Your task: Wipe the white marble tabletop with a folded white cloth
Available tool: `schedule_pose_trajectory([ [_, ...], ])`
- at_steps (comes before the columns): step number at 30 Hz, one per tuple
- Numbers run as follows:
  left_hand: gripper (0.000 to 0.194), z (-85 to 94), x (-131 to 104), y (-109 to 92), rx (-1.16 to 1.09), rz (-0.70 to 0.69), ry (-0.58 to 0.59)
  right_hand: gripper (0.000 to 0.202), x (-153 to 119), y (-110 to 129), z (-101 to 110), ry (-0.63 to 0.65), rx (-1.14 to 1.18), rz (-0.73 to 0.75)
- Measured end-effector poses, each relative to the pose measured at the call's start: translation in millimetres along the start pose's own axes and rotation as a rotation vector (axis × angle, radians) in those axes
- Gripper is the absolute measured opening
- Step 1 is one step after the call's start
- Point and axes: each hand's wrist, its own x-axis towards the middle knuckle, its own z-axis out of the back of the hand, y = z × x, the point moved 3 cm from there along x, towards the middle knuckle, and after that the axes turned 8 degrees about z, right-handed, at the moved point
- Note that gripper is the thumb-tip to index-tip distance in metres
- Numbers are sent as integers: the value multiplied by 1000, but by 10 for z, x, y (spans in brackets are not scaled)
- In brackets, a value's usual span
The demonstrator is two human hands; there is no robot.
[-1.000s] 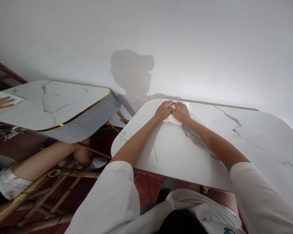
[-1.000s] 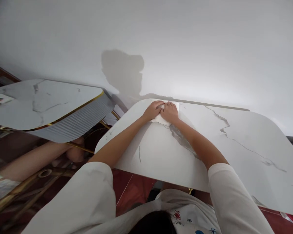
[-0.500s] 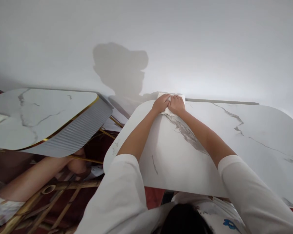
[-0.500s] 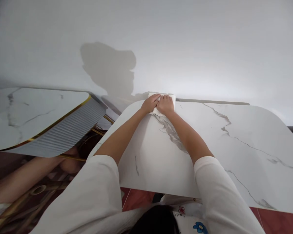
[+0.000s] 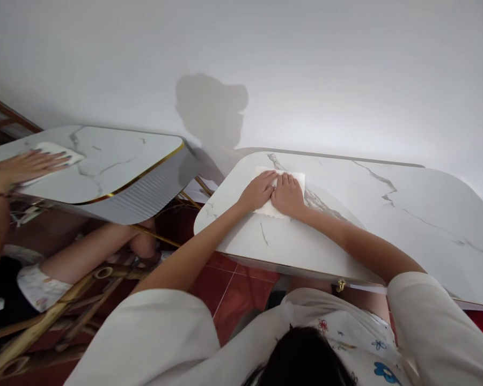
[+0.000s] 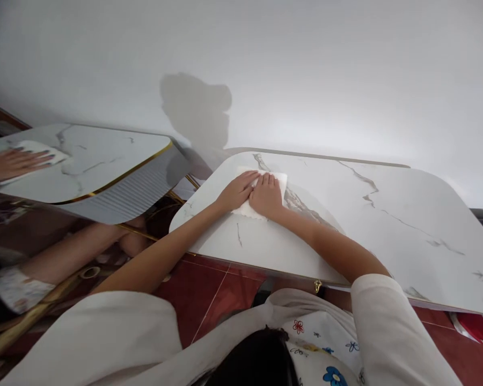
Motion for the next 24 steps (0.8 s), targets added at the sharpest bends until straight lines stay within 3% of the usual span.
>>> schedule_pose_trajectory([
  [7, 52, 242, -1039, -184, -5, 76, -30, 58, -672, 652, 175, 54, 102, 83],
  [11, 53, 318, -1218, -142, -33, 134, -50, 60, -723, 787, 162, 49, 113, 130],
  [15, 53, 310, -981, -11, -45, 140, -63, 57, -475, 684, 76, 25, 80, 154],
  [24, 50, 190, 94, 454, 18, 51, -17, 48, 477, 155, -155, 3, 64, 92],
])
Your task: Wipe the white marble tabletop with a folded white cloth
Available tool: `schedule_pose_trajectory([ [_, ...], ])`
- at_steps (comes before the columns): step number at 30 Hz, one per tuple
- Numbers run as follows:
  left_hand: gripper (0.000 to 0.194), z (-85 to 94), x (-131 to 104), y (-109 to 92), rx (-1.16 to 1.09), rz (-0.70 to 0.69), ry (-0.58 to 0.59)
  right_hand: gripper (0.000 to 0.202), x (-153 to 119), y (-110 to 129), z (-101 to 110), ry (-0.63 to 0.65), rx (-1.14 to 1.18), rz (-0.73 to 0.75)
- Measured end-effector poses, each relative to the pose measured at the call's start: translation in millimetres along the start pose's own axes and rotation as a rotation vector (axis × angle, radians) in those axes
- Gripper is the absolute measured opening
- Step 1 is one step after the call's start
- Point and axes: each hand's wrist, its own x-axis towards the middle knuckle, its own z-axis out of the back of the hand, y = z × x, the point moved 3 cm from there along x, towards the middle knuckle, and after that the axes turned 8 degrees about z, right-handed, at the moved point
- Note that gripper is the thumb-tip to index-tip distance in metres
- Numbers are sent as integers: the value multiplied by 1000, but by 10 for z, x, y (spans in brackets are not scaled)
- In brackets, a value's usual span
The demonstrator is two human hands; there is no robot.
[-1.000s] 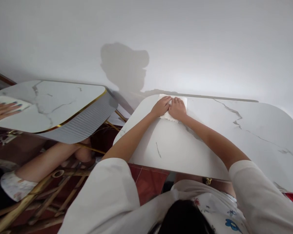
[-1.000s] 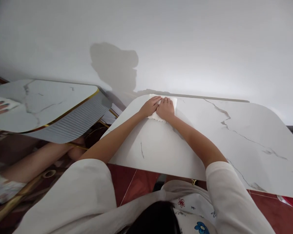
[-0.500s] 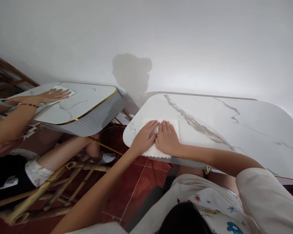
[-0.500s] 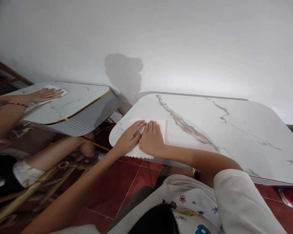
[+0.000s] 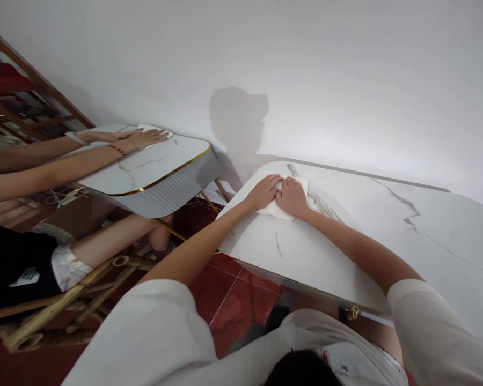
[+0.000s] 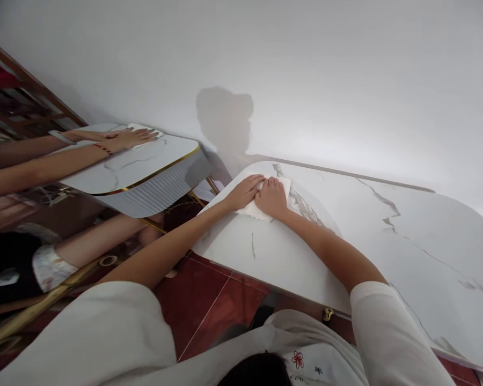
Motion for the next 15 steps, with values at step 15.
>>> schedule_pose_trajectory([
  [15, 49, -30, 1162, 760, -202, -40, 14, 45, 1197, -428, -413, -120, -46, -117],
])
